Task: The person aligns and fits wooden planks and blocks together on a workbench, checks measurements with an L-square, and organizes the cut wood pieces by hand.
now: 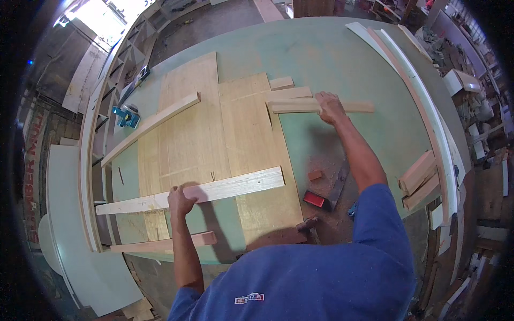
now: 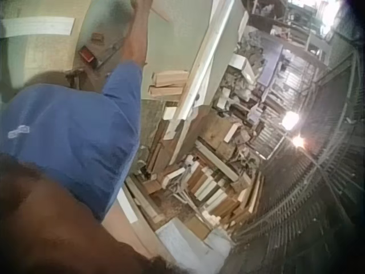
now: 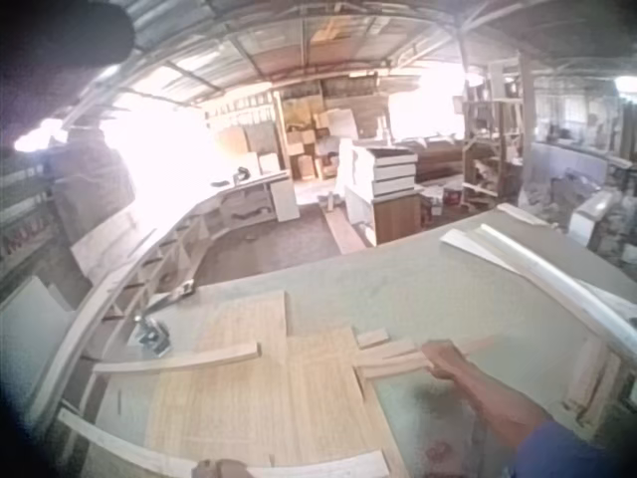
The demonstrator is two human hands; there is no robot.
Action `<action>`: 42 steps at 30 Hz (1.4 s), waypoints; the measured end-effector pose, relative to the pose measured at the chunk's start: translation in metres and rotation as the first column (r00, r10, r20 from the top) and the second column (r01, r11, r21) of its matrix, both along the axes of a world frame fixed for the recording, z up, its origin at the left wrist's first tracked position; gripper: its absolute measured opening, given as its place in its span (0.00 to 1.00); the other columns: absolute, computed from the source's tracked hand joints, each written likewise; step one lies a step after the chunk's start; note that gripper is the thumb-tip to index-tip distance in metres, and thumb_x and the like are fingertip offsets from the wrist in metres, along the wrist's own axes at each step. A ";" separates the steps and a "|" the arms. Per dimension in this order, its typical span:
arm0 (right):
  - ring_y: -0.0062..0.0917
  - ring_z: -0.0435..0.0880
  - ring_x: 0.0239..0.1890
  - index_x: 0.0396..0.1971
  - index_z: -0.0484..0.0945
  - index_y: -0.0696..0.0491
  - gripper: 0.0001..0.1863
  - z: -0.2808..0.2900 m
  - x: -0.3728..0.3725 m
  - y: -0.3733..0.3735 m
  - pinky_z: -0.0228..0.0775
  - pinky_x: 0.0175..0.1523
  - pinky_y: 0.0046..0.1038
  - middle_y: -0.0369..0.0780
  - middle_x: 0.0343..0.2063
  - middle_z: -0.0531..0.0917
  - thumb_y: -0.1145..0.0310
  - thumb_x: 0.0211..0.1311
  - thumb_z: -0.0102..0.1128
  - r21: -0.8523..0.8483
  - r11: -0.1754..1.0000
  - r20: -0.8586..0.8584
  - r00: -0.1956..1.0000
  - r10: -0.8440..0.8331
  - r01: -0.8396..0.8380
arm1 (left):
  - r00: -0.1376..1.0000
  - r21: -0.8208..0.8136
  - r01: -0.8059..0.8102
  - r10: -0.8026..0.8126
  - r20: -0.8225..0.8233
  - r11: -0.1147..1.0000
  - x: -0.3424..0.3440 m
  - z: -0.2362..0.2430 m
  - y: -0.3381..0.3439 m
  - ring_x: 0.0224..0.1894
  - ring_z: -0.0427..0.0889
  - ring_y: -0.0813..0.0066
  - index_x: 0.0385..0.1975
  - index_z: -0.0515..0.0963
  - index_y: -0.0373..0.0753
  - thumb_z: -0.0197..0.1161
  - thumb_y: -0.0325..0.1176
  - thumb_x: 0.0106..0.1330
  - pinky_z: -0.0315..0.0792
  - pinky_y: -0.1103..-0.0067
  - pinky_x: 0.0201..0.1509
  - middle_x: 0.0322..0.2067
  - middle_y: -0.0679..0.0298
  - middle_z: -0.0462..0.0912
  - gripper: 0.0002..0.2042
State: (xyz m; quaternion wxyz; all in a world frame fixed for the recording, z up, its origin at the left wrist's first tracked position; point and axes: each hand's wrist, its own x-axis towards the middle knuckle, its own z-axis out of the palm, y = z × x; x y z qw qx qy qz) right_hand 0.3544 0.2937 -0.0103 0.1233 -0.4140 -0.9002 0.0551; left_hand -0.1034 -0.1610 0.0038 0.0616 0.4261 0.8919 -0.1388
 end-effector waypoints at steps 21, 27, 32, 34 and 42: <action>0.44 0.80 0.53 0.53 0.79 0.53 0.30 0.048 -0.024 -0.221 0.72 0.59 0.46 0.44 0.46 0.81 0.77 0.44 0.73 -0.011 0.947 -0.049 0.946 0.321 -0.322 | 0.866 0.803 0.030 -0.416 0.276 0.595 0.198 0.006 0.052 0.33 0.86 0.45 0.34 0.77 0.36 0.60 0.37 0.77 0.79 0.56 0.37 0.31 0.49 0.84 0.11; 0.44 0.81 0.51 0.53 0.81 0.53 0.28 0.028 -0.076 -0.222 0.72 0.58 0.46 0.45 0.44 0.81 0.75 0.46 0.73 -0.032 0.967 -0.006 0.968 0.251 -0.252 | 0.828 0.760 0.104 -0.479 0.292 0.642 0.205 -0.003 0.019 0.34 0.85 0.48 0.36 0.78 0.36 0.64 0.38 0.75 0.79 0.59 0.39 0.32 0.51 0.83 0.11; 0.46 0.82 0.52 0.53 0.84 0.52 0.27 0.015 -0.116 -0.216 0.74 0.59 0.45 0.46 0.44 0.83 0.71 0.49 0.77 -0.066 0.967 0.030 0.968 0.249 -0.247 | 0.803 0.823 0.168 -0.559 0.205 0.542 0.197 0.000 0.049 0.60 0.77 0.47 0.54 0.75 0.34 0.73 0.42 0.65 0.71 0.59 0.64 0.54 0.48 0.78 0.24; 0.46 0.82 0.52 0.54 0.85 0.52 0.28 0.013 -0.125 -0.212 0.74 0.59 0.45 0.47 0.45 0.84 0.69 0.49 0.79 -0.079 0.961 0.070 0.961 0.269 -0.263 | 0.786 0.744 0.183 -0.550 0.282 0.642 0.189 -0.003 0.070 0.69 0.72 0.47 0.62 0.73 0.33 0.74 0.46 0.65 0.65 0.57 0.73 0.63 0.46 0.75 0.32; 0.47 0.83 0.53 0.57 0.86 0.50 0.32 0.020 -0.138 -0.213 0.75 0.60 0.46 0.47 0.46 0.85 0.64 0.48 0.81 -0.182 0.928 0.126 0.928 0.350 -0.326 | 0.853 0.580 0.301 -0.486 0.191 0.757 0.157 -0.047 0.109 0.75 0.68 0.49 0.70 0.72 0.34 0.71 0.49 0.68 0.55 0.55 0.82 0.65 0.46 0.76 0.35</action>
